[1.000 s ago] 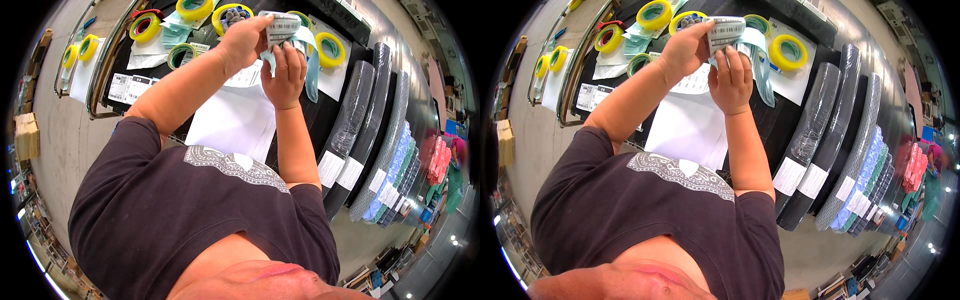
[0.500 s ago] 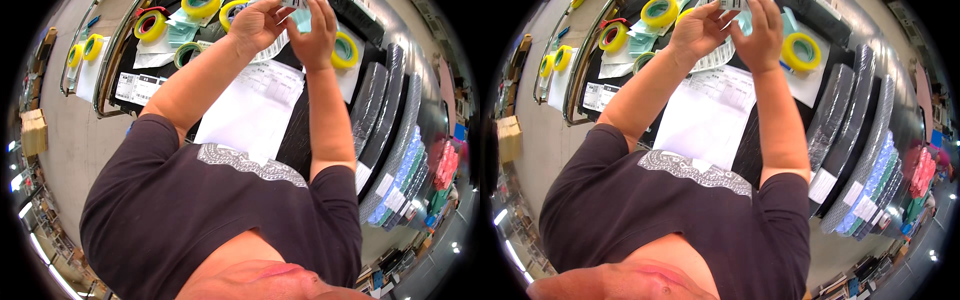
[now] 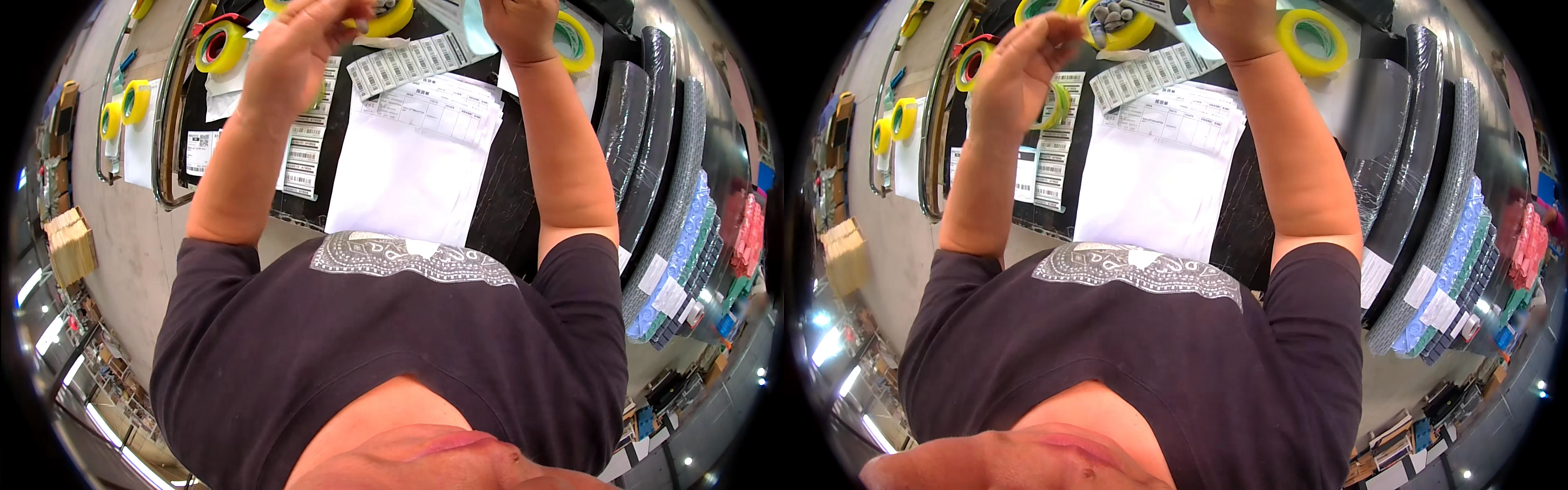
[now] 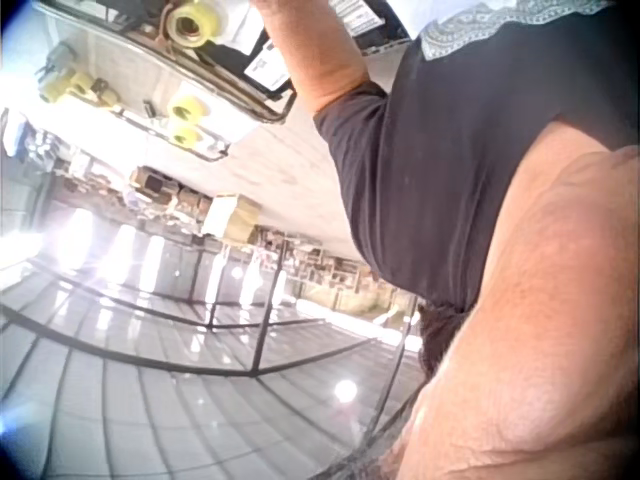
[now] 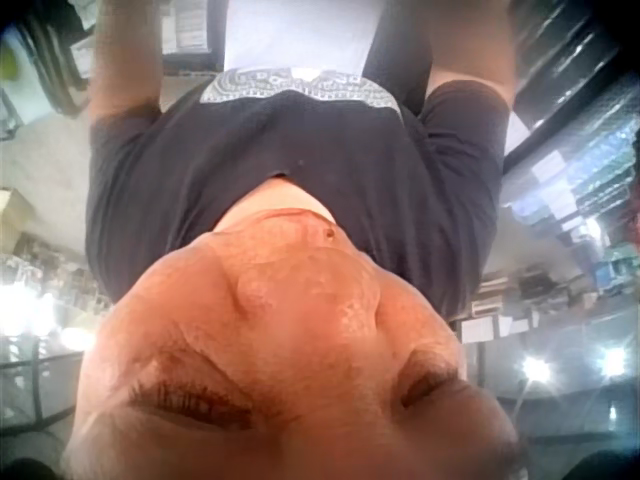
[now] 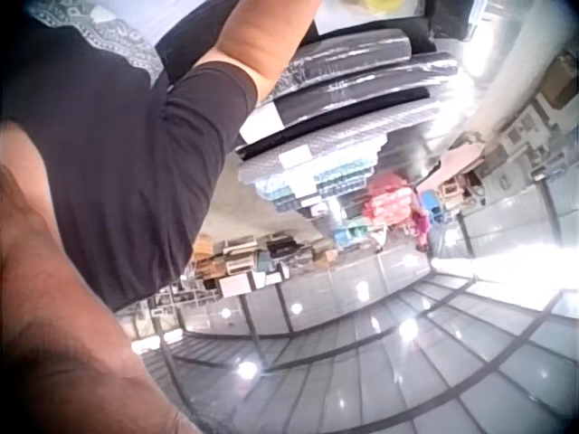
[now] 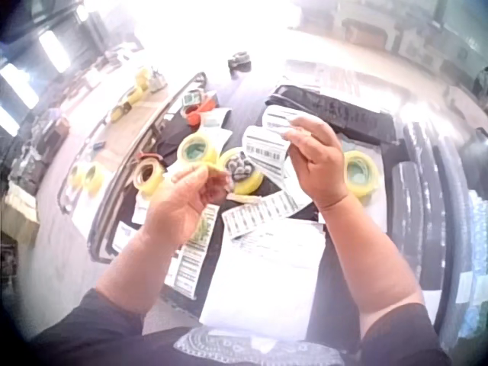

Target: The person labels a black plastic-wrapped roll with a marker, then handles several rolls of fabric or carpet, removing plastic wrap from one and placing it back. They also handle shipping labels and tape rolls on a work table in a warehouse.

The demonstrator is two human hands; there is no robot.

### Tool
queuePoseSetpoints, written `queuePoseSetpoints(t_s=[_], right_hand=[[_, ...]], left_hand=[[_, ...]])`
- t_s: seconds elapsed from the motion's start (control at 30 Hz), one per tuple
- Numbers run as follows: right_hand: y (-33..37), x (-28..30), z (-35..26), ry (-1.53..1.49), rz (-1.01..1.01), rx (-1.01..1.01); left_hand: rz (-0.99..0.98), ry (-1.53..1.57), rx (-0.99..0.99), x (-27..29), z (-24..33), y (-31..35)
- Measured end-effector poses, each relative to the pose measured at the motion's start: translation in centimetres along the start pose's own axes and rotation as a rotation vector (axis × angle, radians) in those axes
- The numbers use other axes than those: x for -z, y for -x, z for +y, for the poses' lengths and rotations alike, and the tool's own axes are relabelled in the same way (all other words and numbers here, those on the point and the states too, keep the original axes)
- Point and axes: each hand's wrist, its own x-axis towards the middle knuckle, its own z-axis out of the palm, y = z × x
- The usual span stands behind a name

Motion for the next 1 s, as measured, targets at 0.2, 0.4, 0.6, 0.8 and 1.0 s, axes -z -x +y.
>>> queuePoseSetpoints(t_s=[0.2,0.4,0.6,0.8,1.0], right_hand=[[-0.5,-1.7,-1.6,-0.152,-0.090,0.061],[-0.8,-2.3,0.2,-0.303,-0.326,0.015],[-2.2,4.9,-1.9,-0.065,-0.377,-0.558],[11.2,12.6,-6.4,0.212,-0.283,-1.151],[14.5,13.1,-3.4,0.531,-0.302,-0.782]], left_hand=[[0.160,0.322,0.122,1.3,-3.2,-1.3],[0.087,0.413,0.037,-0.5,-2.5,-3.1],[0.079,0.480,0.024,1.2,-2.7,-6.0],[0.274,0.379,0.037,3.5,-6.5,-3.9],[0.245,0.284,0.154,4.9,-8.6,-3.2]])
